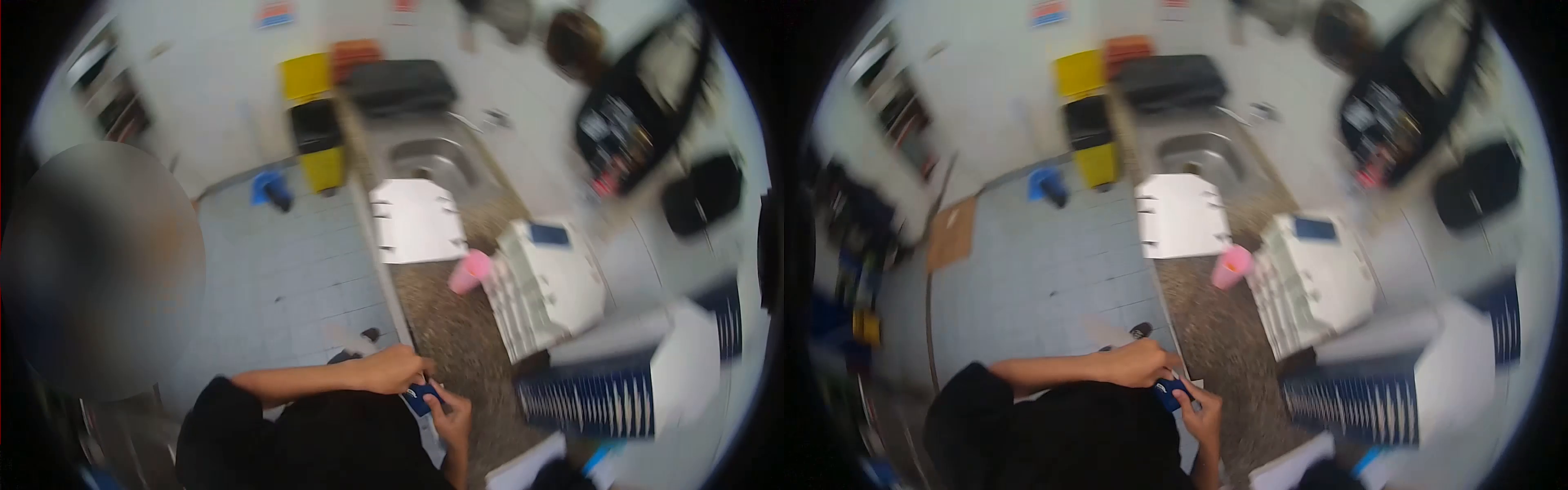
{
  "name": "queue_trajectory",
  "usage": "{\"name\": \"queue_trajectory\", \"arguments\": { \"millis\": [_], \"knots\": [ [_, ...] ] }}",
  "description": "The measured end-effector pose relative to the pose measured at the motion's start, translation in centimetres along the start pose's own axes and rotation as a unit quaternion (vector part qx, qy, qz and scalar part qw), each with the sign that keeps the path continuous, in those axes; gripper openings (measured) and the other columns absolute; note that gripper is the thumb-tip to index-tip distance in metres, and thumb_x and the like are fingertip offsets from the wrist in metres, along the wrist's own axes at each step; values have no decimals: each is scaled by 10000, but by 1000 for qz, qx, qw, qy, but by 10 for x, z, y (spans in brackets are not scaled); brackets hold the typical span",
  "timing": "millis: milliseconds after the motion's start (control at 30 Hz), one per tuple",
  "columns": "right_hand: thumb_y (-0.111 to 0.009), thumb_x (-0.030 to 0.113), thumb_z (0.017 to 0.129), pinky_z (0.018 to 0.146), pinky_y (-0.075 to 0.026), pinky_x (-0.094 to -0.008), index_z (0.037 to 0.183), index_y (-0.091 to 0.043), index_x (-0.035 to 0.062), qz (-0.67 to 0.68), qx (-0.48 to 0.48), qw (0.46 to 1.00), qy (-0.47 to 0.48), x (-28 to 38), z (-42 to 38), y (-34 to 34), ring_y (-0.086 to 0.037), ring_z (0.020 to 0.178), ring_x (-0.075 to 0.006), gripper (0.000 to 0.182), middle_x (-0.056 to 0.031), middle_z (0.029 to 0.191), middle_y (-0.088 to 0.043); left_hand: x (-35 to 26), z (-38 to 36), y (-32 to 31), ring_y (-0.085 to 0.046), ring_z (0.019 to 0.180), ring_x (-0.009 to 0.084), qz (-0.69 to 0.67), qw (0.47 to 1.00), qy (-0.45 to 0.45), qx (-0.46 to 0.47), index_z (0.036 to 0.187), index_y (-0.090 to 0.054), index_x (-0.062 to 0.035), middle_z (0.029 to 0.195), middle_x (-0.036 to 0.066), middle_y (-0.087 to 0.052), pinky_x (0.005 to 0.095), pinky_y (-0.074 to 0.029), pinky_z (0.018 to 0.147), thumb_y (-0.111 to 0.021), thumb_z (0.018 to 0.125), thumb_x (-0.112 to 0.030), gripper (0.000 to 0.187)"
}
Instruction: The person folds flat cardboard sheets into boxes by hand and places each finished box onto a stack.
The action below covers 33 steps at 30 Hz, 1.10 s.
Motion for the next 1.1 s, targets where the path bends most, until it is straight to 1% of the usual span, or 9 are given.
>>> {"name": "queue_trajectory", "arguments": {
  "millis": [67,167,267,467,533,733,833,933,1100],
  "knots": [
    [-750,64,913,780,-540,-296,1175,-679,-76,83,-124,989,19,-19,8,-21,-690,851,-176,305,-149,996,-749,-27,-27,25,-609,1150,371,161,943,-167,-238,1218,-640,-7,1174,233,-624,438,-521,863,-699,889,-85,344],
    [-711,42,944,744,-541,-266,1140,-618,-109,188,-177,963,-76,-6,29,-56,-685,834,-162,264,-191,960,-729,-14,-82,51,-541,1175,325,73,930,-165,-322,1294,-576,-20,1212,189,-511,409,-504,913,-655,961,-149,366],
    [-727,38,934,712,-541,-265,1013,-622,-112,175,-227,957,-49,23,48,-93,-678,799,-168,200,-205,936,-716,58,-134,59,-553,1042,265,-139,887,23,-440,1345,-557,-22,1132,140,-495,381,-506,908,-586,1028,-224,376],
    [-807,84,873,653,-495,-223,985,-714,-110,20,-6,999,25,77,100,-242,-630,715,-117,242,-119,788,-704,208,-262,98,-545,920,124,-263,785,108,-550,1425,-549,-72,1103,71,-515,279,-512,737,-557,1058,-273,419],
    [-825,93,854,632,-474,-216,991,-734,-97,24,47,998,16,86,128,-306,-614,692,-90,251,-83,762,-705,262,-314,108,-567,883,118,-429,773,81,-460,1351,-621,-86,1033,33,-551,279,-500,729,-617,1031,-284,377],
    [-792,90,884,672,-479,-220,980,-748,-55,38,379,924,-34,149,183,-534,-638,736,-72,180,-103,847,-756,267,-510,186,-523,702,153,-125,825,9,-551,1050,-748,-67,801,54,-523,299,-450,637,-836,837,-172,253],
    [-784,70,887,704,-511,-221,984,-739,-60,43,436,899,5,196,187,-626,-669,771,-92,168,-120,868,-761,311,-604,176,-460,619,135,-113,619,224,-744,983,-758,-82,793,34,-510,298,-397,561,-881,758,-195,280],
    [-782,65,893,689,-525,-228,983,-742,-44,38,469,881,54,243,187,-708,-674,772,-97,147,-102,869,-759,332,-666,183,-446,615,129,-145,497,241,-821,959,-762,-74,747,26,-488,296,-376,554,-883,757,-192,263],
    [-748,170,930,651,-510,-257,1009,-766,12,1,638,758,137,294,187,-844,-647,710,-86,177,-82,860,-776,399,-745,176,-432,633,122,-231,506,216,-803,1022,-806,-108,695,3,-463,277,-363,583,-790,870,-143,157]
  ]
}}
Point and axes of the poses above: each hand's wrist, its own z-axis towards the middle knuckle, its own y-axis out of the back of the hand, x = y × z, the point moved 6 cm from there along z, towards the middle knuckle
